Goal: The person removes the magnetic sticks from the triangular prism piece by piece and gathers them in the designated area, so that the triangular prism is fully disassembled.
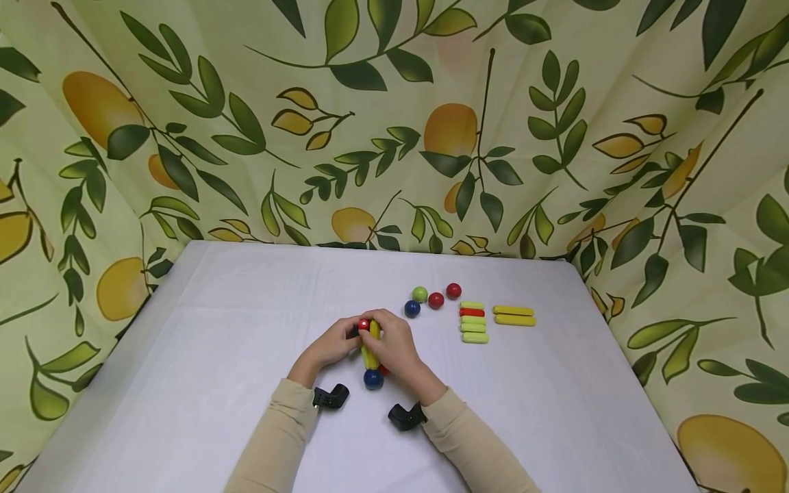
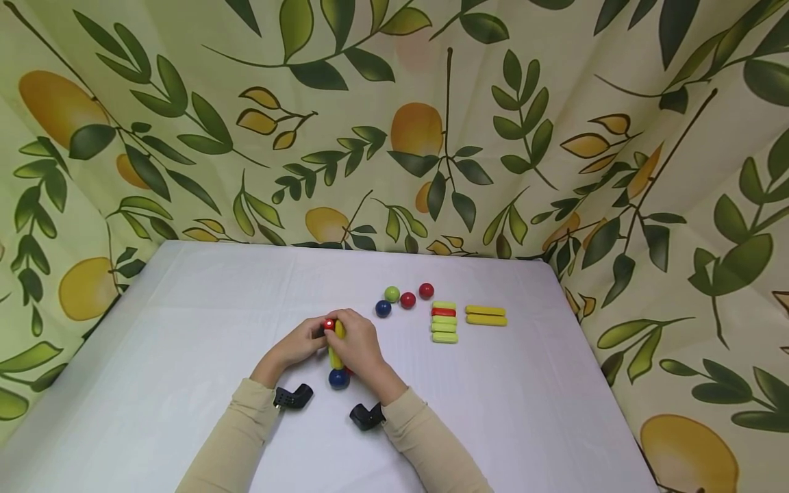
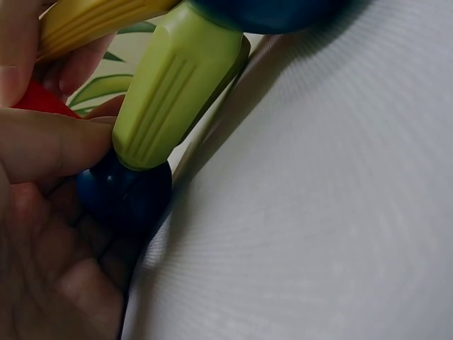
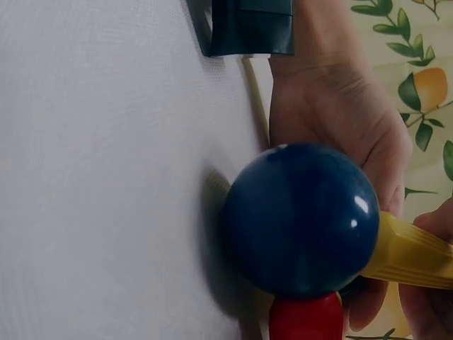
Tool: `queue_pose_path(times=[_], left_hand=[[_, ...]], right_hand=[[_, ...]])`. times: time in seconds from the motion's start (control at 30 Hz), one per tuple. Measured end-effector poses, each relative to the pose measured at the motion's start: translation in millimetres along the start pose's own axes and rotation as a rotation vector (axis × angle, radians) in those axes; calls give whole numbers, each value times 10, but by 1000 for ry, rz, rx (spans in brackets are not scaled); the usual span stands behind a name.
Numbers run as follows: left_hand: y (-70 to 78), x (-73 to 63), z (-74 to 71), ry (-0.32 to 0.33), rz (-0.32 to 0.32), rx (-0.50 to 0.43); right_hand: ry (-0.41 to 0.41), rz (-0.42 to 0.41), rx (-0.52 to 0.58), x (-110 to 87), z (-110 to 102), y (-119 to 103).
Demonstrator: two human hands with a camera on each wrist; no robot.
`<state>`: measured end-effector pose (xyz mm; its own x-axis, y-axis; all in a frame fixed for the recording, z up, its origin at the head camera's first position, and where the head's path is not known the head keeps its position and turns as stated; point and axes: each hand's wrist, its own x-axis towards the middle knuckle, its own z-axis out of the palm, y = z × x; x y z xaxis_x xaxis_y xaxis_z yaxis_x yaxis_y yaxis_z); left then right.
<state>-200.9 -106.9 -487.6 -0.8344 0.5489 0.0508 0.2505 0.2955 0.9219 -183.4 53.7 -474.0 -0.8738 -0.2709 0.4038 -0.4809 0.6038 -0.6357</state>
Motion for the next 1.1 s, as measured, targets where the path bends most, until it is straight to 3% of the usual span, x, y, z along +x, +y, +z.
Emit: queue_pose_path(times=[0.2, 0.4, 0.63, 0.77, 0.93, 1.1], left_hand=[[-245, 59, 28, 13, 10, -7], [-280, 68, 8, 19, 19, -38], [-293, 81, 26, 31, -11, -17], [-275, 81, 43, 33, -16, -43], [-253, 86, 63, 24, -25, -63], [-238, 86, 69, 26, -55, -61]], right_hand=[[22, 8, 35, 15, 30, 52], [42, 73, 271, 59, 23, 64], [61, 96, 450, 74, -88, 53], [64, 129, 536, 20, -274, 28], [54, 240, 573, -157, -629, 55], [106, 378, 558, -397, -878, 423]])
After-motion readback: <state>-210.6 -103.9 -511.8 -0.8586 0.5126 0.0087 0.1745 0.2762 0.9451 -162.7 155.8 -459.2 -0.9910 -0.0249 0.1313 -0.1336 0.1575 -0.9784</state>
